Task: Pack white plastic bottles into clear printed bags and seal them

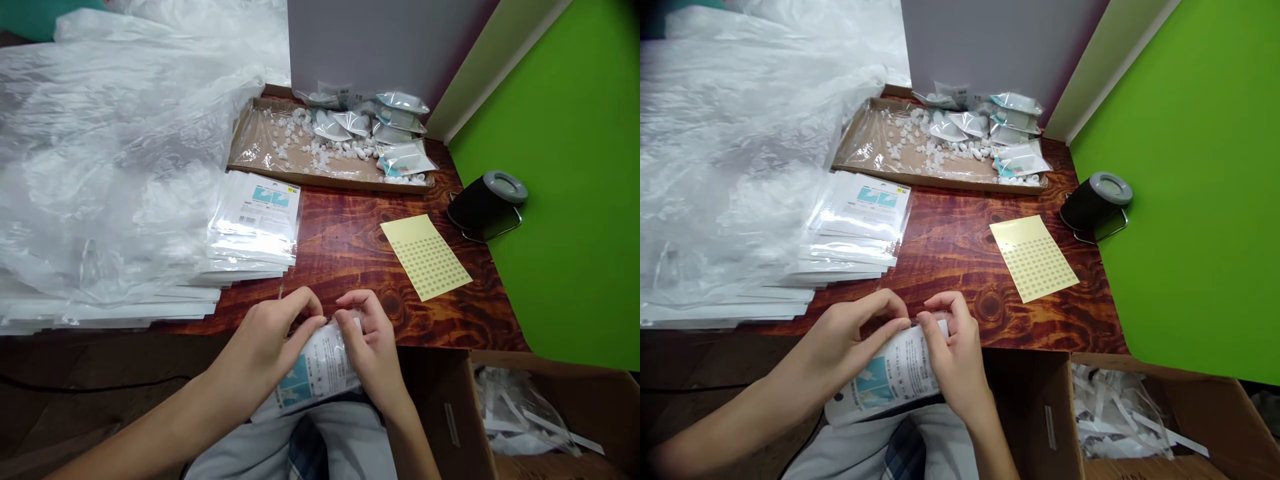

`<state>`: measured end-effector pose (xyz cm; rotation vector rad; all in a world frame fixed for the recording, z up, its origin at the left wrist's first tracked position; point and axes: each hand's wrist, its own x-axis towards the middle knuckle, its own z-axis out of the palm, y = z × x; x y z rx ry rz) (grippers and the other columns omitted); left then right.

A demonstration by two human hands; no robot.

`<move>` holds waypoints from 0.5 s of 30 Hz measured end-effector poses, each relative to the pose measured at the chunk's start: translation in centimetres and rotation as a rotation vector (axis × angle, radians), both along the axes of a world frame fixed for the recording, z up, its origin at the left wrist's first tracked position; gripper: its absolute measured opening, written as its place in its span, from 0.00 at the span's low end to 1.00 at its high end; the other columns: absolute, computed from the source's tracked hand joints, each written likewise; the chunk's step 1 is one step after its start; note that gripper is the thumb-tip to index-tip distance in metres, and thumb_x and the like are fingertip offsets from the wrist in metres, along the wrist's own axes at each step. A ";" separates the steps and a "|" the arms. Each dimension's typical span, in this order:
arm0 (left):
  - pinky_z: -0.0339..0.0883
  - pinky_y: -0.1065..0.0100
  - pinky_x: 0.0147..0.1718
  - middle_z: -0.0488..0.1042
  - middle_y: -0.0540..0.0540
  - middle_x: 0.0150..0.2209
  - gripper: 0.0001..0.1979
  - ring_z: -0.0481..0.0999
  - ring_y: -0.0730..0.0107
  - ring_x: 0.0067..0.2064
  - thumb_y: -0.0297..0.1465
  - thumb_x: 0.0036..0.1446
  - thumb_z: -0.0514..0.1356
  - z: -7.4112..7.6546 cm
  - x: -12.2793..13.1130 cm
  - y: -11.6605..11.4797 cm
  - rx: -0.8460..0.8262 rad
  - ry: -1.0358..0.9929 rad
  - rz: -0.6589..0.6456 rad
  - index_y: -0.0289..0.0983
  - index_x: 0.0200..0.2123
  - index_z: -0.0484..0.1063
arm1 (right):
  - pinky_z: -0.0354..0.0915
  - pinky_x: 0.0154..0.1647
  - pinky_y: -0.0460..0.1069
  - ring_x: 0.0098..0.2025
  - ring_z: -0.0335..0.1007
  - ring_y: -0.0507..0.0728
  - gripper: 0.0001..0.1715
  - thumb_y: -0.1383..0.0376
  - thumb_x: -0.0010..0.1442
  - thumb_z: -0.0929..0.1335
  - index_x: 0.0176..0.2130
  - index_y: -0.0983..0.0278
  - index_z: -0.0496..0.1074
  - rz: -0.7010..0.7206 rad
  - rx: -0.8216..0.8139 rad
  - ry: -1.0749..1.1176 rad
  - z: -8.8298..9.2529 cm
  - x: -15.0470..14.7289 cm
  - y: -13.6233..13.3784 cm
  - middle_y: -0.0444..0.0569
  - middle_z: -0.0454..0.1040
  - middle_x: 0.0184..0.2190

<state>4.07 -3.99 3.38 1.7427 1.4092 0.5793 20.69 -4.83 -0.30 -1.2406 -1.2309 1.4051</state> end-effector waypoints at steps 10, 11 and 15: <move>0.59 0.74 0.29 0.74 0.55 0.28 0.07 0.71 0.76 0.28 0.31 0.63 0.55 0.2 0.1 0.4 0.147 0.025 -0.025 0.39 0.33 0.71 | 0.63 0.32 0.45 0.34 0.69 0.53 0.09 0.60 0.60 0.70 0.40 0.61 0.71 -0.015 -0.050 0.006 0.0 0.0 0.5 0.46 0.73 0.34; 0.58 0.73 0.29 0.74 0.55 0.28 0.08 0.71 0.76 0.28 0.31 0.64 0.54 0.2 0.2 0.4 0.174 0.037 -0.032 0.39 0.33 0.70 | 0.63 0.32 0.45 0.34 0.69 0.53 0.09 0.60 0.60 0.70 0.39 0.61 0.71 -0.017 -0.049 0.006 0.0 0.1 0.5 0.45 0.73 0.34; 0.59 0.71 0.31 0.74 0.52 0.29 0.10 0.71 0.73 0.30 0.30 0.66 0.52 0.4 0.3 0.4 0.324 0.087 -0.082 0.38 0.34 0.71 | 0.57 0.26 0.43 0.26 0.62 0.49 0.12 0.57 0.58 0.71 0.35 0.63 0.71 -0.002 -0.120 0.033 0.5 0.4 0.9 0.42 0.69 0.27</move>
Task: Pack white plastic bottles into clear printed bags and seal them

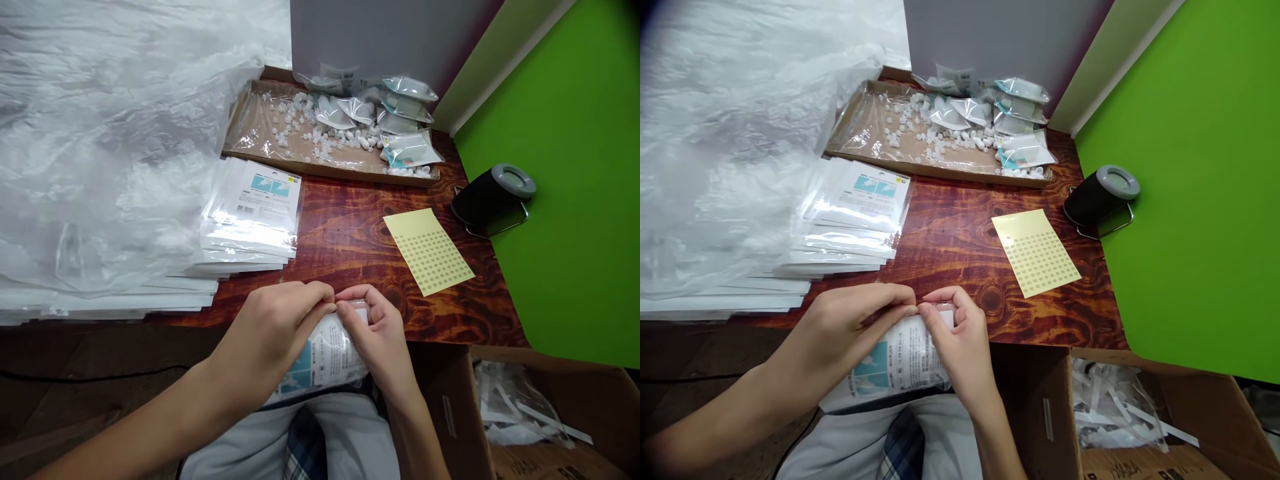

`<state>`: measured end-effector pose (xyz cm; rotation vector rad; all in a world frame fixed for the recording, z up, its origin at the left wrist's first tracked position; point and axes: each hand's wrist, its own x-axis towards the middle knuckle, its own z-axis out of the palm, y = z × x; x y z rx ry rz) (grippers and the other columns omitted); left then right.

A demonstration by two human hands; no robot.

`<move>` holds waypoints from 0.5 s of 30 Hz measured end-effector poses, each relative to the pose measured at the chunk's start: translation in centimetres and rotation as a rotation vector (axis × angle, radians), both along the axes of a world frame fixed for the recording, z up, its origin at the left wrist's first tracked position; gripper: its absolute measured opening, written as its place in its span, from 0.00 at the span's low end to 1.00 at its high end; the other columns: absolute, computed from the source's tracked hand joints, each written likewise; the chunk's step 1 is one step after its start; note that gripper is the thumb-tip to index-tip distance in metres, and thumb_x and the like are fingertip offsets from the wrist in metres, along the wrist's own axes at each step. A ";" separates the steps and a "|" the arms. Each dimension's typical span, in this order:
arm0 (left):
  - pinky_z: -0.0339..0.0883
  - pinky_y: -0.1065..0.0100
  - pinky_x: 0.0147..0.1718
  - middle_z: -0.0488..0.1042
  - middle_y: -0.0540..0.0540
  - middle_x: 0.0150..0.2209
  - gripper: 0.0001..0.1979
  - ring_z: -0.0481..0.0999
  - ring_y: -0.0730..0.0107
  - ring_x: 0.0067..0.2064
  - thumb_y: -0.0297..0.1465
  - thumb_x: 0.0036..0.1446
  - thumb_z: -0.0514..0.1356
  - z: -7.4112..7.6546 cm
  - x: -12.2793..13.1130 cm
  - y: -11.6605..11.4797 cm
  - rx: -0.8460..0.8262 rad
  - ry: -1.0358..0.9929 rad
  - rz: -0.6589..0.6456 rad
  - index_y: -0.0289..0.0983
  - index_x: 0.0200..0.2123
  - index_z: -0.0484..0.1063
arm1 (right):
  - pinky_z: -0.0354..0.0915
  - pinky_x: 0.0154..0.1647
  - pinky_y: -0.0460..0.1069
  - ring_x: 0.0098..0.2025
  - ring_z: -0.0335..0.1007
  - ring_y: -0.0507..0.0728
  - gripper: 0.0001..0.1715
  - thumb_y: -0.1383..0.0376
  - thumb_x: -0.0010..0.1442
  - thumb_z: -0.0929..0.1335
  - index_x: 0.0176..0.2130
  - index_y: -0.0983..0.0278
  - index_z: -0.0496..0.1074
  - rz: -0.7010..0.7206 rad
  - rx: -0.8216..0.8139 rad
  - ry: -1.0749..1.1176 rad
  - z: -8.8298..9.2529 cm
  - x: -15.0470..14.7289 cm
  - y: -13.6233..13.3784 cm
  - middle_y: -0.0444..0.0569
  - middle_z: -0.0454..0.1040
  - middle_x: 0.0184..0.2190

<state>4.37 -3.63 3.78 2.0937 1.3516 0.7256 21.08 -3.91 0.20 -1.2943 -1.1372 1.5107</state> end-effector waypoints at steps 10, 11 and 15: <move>0.59 0.70 0.30 0.76 0.50 0.30 0.09 0.72 0.71 0.31 0.32 0.65 0.52 0.7 -0.1 1.2 0.058 0.112 -0.071 0.38 0.36 0.72 | 0.53 0.26 0.44 0.26 0.56 0.49 0.17 0.57 0.57 0.71 0.25 0.64 0.66 0.014 0.017 0.115 0.5 0.2 1.0 0.40 0.63 0.24; 0.59 0.71 0.30 0.76 0.51 0.31 0.09 0.73 0.71 0.31 0.32 0.64 0.54 0.8 -0.2 1.6 0.017 0.099 -0.063 0.39 0.36 0.73 | 0.53 0.26 0.44 0.26 0.55 0.49 0.17 0.57 0.57 0.71 0.25 0.64 0.66 0.002 0.033 0.096 0.4 0.2 1.0 0.40 0.63 0.23; 0.59 0.74 0.28 0.78 0.54 0.30 0.04 0.75 0.73 0.30 0.30 0.60 0.58 1.9 -0.3 4.0 -0.052 0.063 -0.172 0.40 0.36 0.73 | 0.55 0.27 0.44 0.26 0.57 0.48 0.15 0.56 0.56 0.72 0.28 0.65 0.70 0.074 0.007 0.068 0.8 0.7 1.5 0.41 0.66 0.24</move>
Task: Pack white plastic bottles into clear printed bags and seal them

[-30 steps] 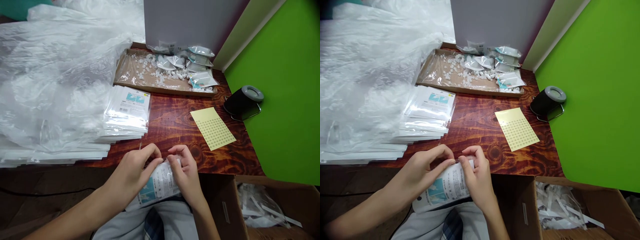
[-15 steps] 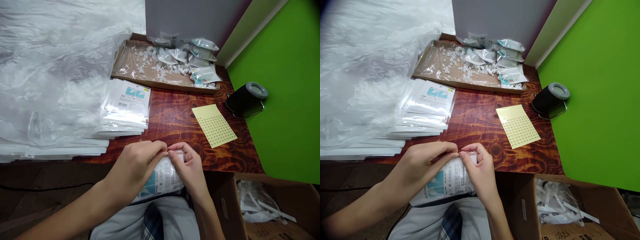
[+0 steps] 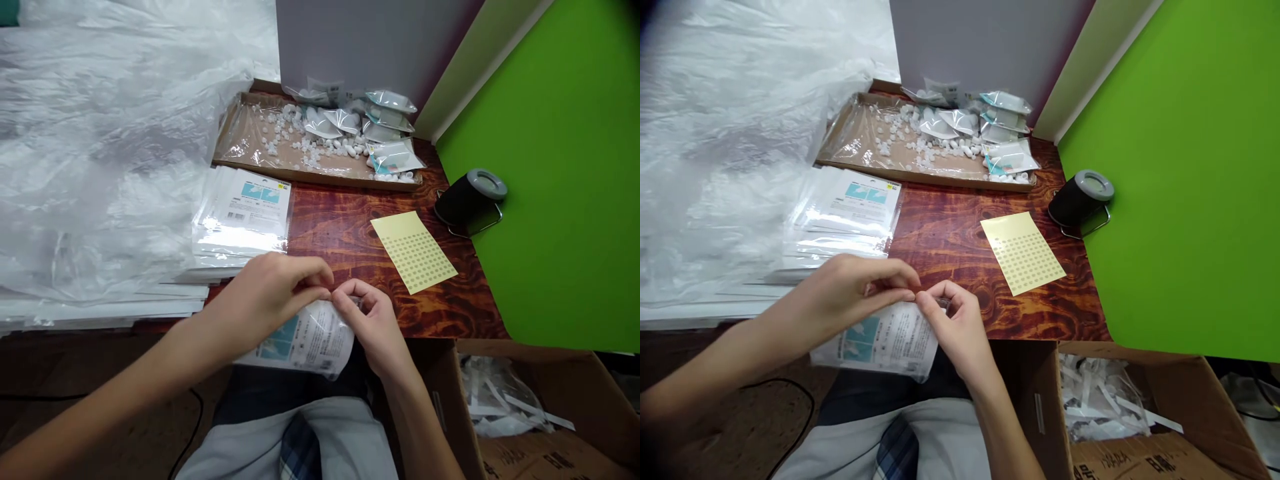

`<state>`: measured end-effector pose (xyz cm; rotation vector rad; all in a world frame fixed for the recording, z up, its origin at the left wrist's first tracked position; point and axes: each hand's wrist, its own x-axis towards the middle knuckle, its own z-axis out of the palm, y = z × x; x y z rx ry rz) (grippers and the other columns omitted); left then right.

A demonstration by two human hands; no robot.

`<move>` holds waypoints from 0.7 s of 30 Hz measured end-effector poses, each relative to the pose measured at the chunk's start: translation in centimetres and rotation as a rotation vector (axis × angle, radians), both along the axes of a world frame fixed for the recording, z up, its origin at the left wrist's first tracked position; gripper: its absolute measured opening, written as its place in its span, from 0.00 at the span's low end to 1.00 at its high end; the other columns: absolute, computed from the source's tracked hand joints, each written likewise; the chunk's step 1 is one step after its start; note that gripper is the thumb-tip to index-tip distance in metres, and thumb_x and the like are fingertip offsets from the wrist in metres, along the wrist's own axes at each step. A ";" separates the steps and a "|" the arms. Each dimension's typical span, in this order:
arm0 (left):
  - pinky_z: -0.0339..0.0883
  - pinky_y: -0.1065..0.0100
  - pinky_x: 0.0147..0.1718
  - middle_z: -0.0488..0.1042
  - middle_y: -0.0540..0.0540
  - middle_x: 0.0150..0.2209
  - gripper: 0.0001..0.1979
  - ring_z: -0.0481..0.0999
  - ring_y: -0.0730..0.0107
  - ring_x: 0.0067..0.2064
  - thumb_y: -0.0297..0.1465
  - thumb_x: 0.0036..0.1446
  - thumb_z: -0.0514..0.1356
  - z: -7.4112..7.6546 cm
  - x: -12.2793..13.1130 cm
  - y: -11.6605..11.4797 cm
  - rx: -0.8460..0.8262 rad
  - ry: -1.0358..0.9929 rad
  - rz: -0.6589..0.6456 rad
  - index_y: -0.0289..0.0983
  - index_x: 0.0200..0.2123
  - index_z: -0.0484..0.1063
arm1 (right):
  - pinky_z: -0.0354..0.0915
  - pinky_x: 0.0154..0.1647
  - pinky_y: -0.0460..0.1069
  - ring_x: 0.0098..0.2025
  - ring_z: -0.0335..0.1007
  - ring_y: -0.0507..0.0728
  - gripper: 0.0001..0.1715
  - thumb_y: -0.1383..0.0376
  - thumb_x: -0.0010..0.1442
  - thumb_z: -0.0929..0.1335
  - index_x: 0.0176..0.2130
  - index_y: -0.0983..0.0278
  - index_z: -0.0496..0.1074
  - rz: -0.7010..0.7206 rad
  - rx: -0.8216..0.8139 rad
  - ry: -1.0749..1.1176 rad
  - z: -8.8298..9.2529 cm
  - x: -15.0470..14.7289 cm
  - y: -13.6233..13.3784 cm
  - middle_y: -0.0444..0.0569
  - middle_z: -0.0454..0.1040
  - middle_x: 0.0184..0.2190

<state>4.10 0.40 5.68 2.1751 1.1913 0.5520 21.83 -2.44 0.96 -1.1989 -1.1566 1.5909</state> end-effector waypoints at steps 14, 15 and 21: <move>0.69 0.69 0.31 0.75 0.43 0.42 0.28 0.75 0.66 0.36 0.52 0.56 0.58 -3.3 0.2 -2.0 -0.220 -0.896 0.762 0.36 0.49 0.69 | 0.66 0.39 0.45 0.38 0.71 0.51 0.18 0.60 0.54 0.75 0.30 0.61 0.62 -0.321 0.024 0.446 0.9 -1.0 -0.3 0.44 0.76 0.36; 0.69 0.68 0.27 0.77 0.43 0.40 0.31 0.75 0.65 0.33 0.54 0.55 0.57 -3.8 0.6 -2.5 -0.357 -0.948 0.737 0.35 0.49 0.69 | 0.66 0.39 0.45 0.38 0.71 0.51 0.18 0.60 0.54 0.75 0.30 0.61 0.62 -0.315 0.028 0.445 0.9 -1.0 -0.3 0.44 0.76 0.36; 0.74 0.68 0.30 0.79 0.44 0.35 0.29 0.79 0.61 0.35 0.49 0.44 0.69 -4.8 2.3 -3.9 -0.376 -1.044 0.849 0.36 0.43 0.71 | 0.69 0.39 0.46 0.38 0.74 0.52 0.17 0.60 0.54 0.75 0.33 0.62 0.64 -0.230 0.020 0.413 0.2 -1.0 -0.8 0.45 0.76 0.36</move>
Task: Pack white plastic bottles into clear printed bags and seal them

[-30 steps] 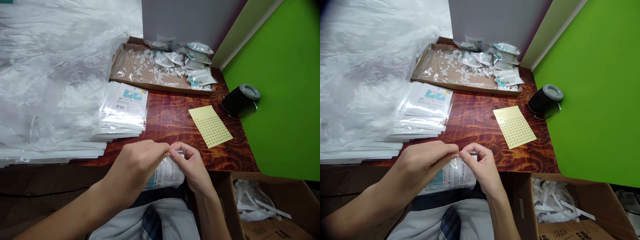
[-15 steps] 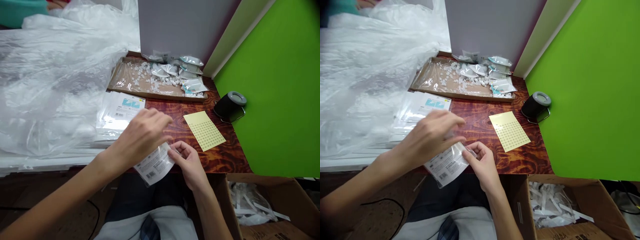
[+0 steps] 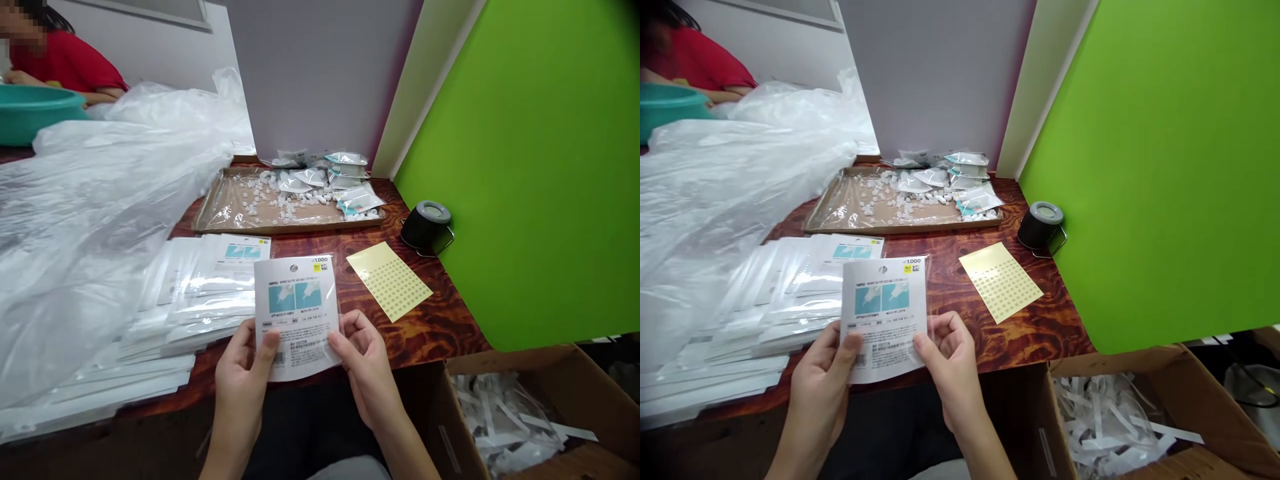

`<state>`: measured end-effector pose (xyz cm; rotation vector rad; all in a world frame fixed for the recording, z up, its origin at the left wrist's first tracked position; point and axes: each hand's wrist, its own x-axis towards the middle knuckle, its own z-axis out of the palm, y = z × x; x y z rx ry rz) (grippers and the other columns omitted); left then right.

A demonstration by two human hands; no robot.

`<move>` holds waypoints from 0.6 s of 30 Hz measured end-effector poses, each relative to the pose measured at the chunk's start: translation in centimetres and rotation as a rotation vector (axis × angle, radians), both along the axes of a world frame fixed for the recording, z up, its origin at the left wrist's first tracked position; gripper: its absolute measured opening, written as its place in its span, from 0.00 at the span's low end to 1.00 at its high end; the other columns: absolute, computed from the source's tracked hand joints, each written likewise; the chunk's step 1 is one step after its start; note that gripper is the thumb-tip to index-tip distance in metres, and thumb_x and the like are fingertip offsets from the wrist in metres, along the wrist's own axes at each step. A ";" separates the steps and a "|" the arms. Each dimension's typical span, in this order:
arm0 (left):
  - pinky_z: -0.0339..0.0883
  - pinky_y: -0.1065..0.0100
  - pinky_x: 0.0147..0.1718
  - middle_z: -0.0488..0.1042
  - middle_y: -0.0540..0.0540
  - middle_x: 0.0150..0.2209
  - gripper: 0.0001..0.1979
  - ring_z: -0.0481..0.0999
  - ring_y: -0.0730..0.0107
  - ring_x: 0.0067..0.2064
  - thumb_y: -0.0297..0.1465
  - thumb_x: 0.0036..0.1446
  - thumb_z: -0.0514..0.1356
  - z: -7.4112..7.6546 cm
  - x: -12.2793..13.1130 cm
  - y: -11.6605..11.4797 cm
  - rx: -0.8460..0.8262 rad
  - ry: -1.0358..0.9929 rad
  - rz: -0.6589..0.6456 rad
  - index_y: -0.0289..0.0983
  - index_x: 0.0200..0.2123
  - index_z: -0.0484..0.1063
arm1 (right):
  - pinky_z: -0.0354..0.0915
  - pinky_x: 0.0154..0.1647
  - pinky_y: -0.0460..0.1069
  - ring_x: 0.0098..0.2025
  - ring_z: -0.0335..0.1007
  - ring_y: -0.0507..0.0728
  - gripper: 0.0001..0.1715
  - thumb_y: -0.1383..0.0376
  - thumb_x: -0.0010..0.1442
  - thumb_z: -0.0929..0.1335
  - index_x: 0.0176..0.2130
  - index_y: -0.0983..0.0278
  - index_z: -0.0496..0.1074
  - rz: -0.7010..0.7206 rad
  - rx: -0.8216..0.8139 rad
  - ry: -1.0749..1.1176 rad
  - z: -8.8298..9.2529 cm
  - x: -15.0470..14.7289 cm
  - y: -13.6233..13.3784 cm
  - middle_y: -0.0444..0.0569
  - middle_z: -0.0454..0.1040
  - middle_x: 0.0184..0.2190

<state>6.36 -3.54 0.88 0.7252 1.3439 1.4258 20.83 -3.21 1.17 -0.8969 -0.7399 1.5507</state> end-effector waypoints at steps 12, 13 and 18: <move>0.76 0.66 0.38 0.80 0.42 0.42 0.29 0.80 0.55 0.42 0.46 0.43 0.70 0.4 -0.1 -0.8 -0.033 0.260 -0.105 0.36 0.46 0.72 | 0.71 0.39 0.47 0.38 0.76 0.54 0.21 0.62 0.46 0.79 0.35 0.61 0.67 -0.116 0.005 -0.201 0.6 -1.2 -0.1 0.43 0.79 0.34; 0.76 0.65 0.39 0.80 0.41 0.43 0.29 0.80 0.55 0.43 0.45 0.44 0.70 0.3 -0.2 -0.8 -0.033 0.215 -0.122 0.36 0.46 0.72 | 0.70 0.37 0.46 0.36 0.75 0.53 0.19 0.62 0.47 0.78 0.33 0.61 0.68 -0.082 0.004 -0.168 0.5 -0.9 0.0 0.43 0.79 0.32; 0.76 0.65 0.37 0.80 0.43 0.40 0.26 0.80 0.58 0.39 0.42 0.45 0.70 0.4 -0.9 -0.6 -0.048 0.036 -0.148 0.37 0.46 0.73 | 0.67 0.35 0.44 0.32 0.71 0.50 0.15 0.62 0.48 0.78 0.29 0.63 0.70 0.008 -0.015 -0.080 0.1 0.6 0.4 0.43 0.78 0.29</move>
